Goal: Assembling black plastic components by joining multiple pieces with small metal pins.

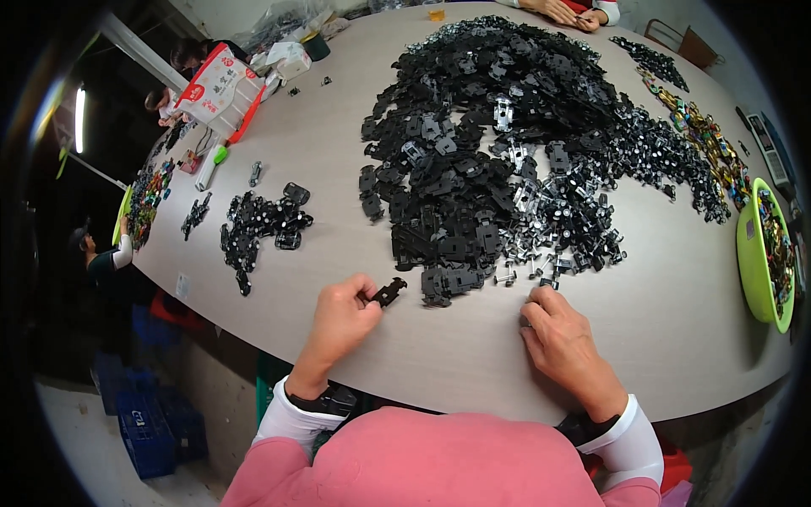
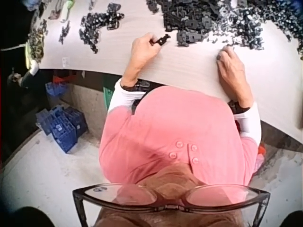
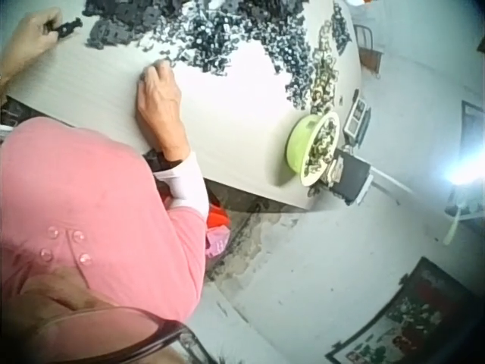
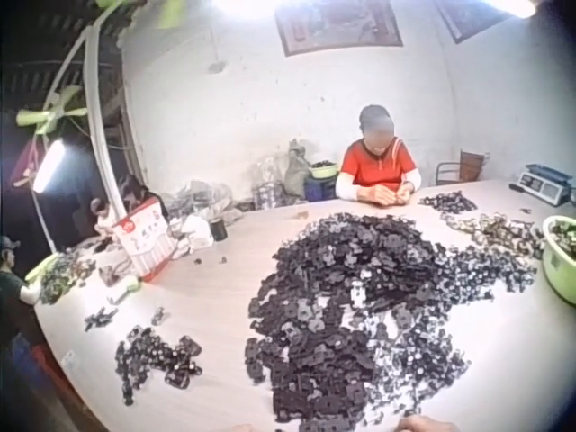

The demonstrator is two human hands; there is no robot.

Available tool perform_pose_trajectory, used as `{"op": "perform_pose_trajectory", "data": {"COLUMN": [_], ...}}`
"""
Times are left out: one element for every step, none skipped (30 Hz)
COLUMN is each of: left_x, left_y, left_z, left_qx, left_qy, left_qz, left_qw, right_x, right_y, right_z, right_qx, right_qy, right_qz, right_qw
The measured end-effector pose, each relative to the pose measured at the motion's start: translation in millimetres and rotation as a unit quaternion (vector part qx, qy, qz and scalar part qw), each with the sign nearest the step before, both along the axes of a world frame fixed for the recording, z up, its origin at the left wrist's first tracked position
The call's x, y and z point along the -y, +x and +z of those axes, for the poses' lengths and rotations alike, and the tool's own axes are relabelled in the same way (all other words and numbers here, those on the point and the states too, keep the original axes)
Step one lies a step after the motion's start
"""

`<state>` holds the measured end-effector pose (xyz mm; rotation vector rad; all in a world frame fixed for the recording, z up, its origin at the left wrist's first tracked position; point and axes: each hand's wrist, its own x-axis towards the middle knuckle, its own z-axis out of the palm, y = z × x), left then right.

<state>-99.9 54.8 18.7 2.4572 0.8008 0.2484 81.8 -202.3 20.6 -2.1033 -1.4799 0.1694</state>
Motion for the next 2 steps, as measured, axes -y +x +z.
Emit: {"op": "perform_pose_trajectory", "data": {"left_x": [-5.4,-6.6], "left_y": [-2.3,-4.7], "left_z": [-1.6,-3.9], "left_qx": [0.024,0.046], "left_qy": [-0.156,-0.309], "left_qz": [0.027,0.054], "left_qw": [0.987,0.948], "right_x": [-0.9,-0.3], "right_y": [0.1,0.2], "right_z": [2.0,4.4], "right_qx": [-0.003,-0.006], "right_qy": [-0.007,-0.015], "right_qz": [-0.001,0.000], "right_qw": [1.000,1.000]}}
